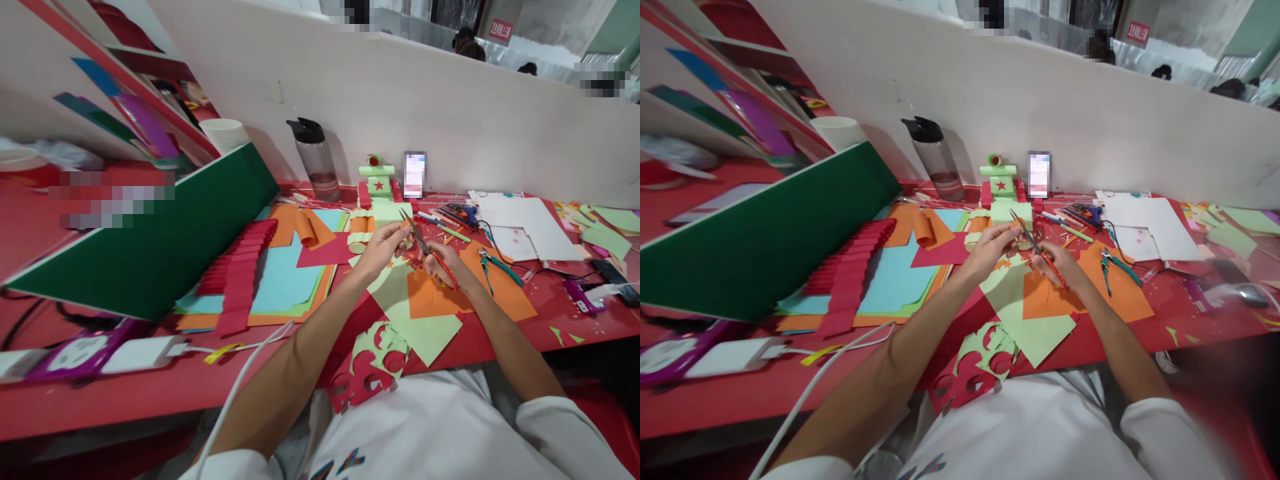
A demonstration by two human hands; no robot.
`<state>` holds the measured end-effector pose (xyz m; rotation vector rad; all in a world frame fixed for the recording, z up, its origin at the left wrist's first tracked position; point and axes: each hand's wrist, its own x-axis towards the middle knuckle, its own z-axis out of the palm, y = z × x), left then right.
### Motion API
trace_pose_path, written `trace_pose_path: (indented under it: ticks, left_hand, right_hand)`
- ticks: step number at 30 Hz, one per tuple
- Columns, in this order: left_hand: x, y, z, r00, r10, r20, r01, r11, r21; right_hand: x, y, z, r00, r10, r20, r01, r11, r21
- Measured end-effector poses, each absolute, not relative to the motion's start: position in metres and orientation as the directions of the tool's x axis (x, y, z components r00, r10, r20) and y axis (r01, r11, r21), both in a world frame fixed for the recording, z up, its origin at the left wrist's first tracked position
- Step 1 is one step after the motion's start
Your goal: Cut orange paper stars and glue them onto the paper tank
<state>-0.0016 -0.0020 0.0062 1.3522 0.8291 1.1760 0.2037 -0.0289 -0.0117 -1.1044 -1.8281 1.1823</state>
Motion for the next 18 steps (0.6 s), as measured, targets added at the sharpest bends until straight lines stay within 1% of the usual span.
trace_pose_path:
  ticks: [7, 18]
  left_hand:
    - [-0.0015, -0.0034, 0.0074, 0.256, 0.948, 0.188, -0.135, -0.157, 0.978]
    - [-0.0003, -0.0038, 0.0069, 0.248, 0.952, 0.182, -0.144, -0.150, 0.978]
  right_hand:
    - [0.2048, -0.0270, -0.0119, -0.411, 0.907, 0.092, 0.275, 0.219, -0.936]
    - [0.2063, -0.0247, -0.0164, -0.424, 0.895, 0.134, 0.265, 0.265, -0.927]
